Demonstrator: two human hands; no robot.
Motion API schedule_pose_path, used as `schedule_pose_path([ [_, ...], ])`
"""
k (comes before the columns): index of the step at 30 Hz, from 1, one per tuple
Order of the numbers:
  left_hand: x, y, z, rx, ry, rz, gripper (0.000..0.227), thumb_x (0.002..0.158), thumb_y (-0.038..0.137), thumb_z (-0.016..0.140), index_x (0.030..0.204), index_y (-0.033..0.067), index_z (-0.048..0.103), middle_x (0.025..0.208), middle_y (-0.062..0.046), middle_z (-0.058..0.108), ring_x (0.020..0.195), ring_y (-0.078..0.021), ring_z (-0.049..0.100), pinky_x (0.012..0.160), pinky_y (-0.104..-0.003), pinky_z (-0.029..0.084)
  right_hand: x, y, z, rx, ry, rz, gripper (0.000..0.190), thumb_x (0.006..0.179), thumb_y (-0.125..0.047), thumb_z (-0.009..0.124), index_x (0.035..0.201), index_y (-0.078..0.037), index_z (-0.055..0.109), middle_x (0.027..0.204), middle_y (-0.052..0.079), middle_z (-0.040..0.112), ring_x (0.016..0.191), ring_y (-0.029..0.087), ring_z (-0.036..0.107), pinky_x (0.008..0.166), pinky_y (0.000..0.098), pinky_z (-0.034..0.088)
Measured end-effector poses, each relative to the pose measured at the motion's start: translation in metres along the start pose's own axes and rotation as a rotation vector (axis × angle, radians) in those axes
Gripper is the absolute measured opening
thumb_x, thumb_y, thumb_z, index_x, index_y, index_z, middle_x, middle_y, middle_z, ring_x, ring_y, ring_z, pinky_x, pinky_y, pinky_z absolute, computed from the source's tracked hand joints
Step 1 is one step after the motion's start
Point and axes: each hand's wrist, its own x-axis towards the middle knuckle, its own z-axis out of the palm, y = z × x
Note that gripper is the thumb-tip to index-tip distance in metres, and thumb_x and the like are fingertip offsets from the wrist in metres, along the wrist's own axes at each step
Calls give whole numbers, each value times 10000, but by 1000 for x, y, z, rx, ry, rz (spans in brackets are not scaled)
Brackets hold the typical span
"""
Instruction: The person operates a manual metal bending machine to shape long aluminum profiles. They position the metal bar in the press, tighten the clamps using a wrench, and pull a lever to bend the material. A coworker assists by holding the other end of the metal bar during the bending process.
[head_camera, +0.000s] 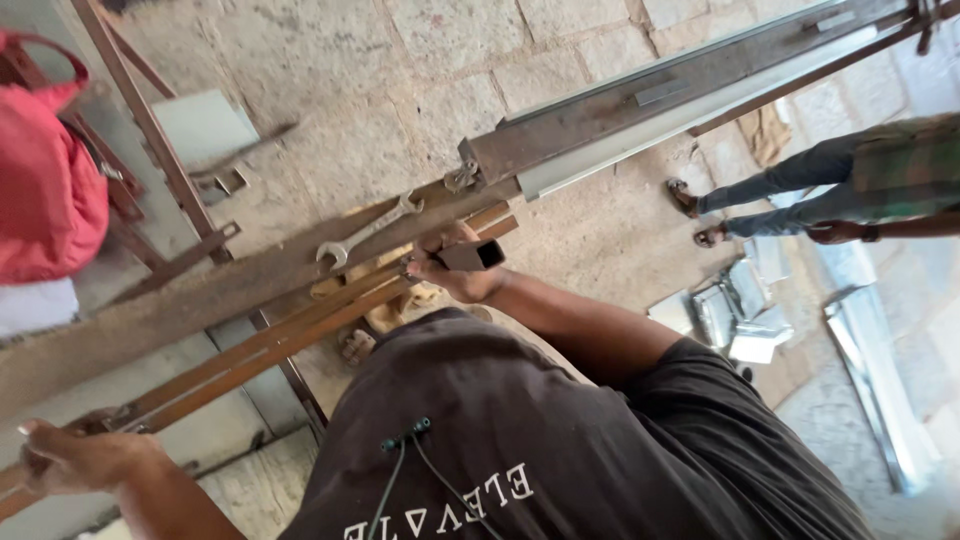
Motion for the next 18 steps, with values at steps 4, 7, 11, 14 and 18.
schedule_pose_path([
  [4, 1, 45, 25, -52, 77, -382, 399, 1099, 282, 726, 1065, -71, 541, 808, -132, 530, 591, -235, 538, 537, -374, 481, -7, -22, -17, -88, 67, -48, 420, 1003, -88, 694, 703, -55, 402, 654, 16, 409, 606, 128, 398, 567, 343, 332],
  [7, 1, 60, 47, -90, 50, -340, 425, 1073, 300, 707, 1147, -70, 512, 935, -174, 610, 687, -223, 602, 562, -353, 510, -4, -32, -28, -32, 97, -66, 380, 976, -81, 703, 711, -42, 435, 657, 20, 448, 607, 134, 436, 562, 342, 356],
  [11, 12, 55, 63, -56, 12, -226, 486, 1027, 337, 700, 1179, -93, 533, 1057, -172, 675, 875, -214, 733, 722, -336, 641, 3, -34, -35, 131, 98, -156, 372, 982, -95, 678, 750, -41, 392, 700, 24, 434, 651, 150, 434, 597, 359, 387],
  [14, 16, 42, 58, -83, 73, -281, 560, 1046, 342, 747, 1271, -100, 487, 1115, -194, 629, 908, -246, 688, 715, -374, 615, 1, -29, -41, -53, 95, -33, 390, 985, -89, 694, 685, -69, 444, 638, 4, 446, 595, 129, 424, 548, 336, 355],
  [18, 17, 29, 54, -92, 60, -263, 592, 1061, 328, 786, 1289, -114, 466, 1146, -218, 608, 918, -261, 623, 765, -387, 592, 9, -7, -39, 205, 62, -252, 374, 971, -122, 656, 685, -105, 416, 631, -5, 425, 565, 104, 403, 526, 316, 320],
])
